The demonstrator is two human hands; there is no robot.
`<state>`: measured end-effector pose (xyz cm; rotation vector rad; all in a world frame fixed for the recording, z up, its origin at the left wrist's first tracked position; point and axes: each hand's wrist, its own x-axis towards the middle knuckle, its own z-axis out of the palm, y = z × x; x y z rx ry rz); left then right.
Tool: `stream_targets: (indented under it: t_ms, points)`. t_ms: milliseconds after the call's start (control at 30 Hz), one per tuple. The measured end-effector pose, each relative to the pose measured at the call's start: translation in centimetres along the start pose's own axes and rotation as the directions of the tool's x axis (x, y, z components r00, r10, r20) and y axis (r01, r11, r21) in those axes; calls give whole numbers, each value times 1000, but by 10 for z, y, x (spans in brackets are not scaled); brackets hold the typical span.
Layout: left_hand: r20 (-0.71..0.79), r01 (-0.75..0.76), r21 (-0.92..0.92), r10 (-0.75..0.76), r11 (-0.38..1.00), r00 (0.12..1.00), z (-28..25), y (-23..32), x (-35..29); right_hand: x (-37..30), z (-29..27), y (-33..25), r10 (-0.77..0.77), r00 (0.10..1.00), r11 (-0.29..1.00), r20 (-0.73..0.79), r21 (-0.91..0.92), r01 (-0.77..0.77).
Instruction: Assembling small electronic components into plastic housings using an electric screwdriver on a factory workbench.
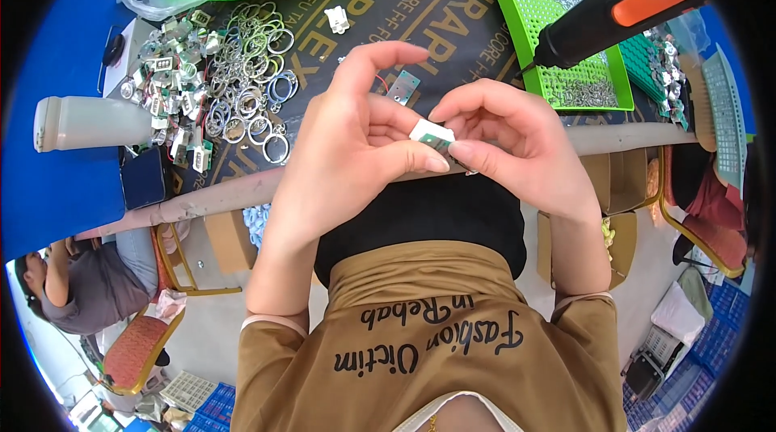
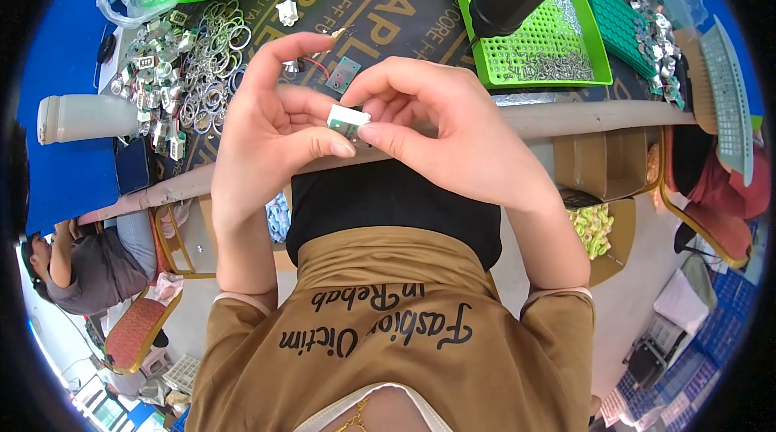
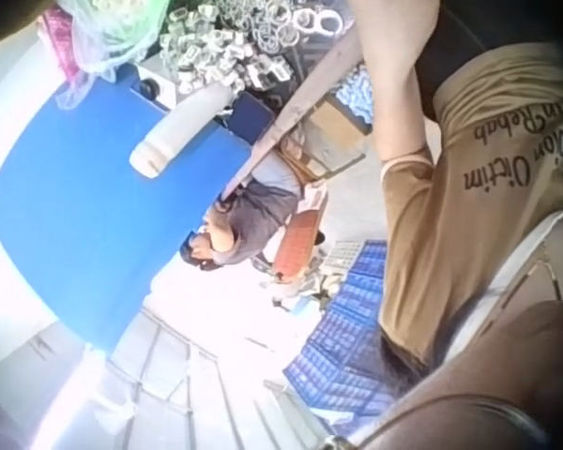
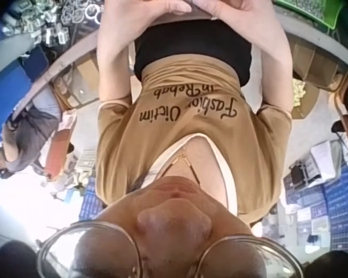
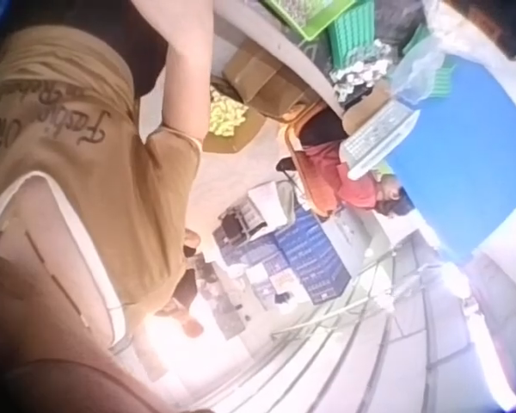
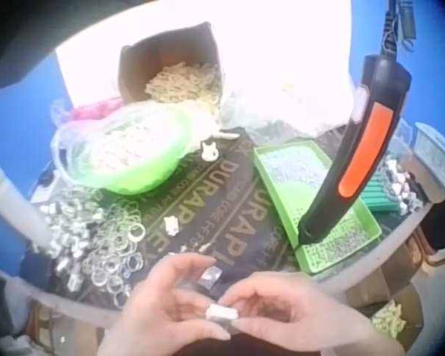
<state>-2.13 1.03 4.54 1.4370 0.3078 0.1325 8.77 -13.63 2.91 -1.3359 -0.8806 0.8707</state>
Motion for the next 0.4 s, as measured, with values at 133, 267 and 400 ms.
stream_targets:
  t_ms: [133, 267, 400]
  points:
    - [-21, -74, -114, 72, 991, 997, 2, 1, 7, -1, 3, -4, -34, 996, 991, -85, 128, 45]
    - [15, -120, -496, 147, 860, 989, 12, -24, 12, -2, 5, 3, -141, 963, 943, -231, 265, 201]
    - [-27, -134, -327, 132, 936, 991, 20, -28, 15, -4, 12, 12, -204, 916, 902, -345, 297, 313]
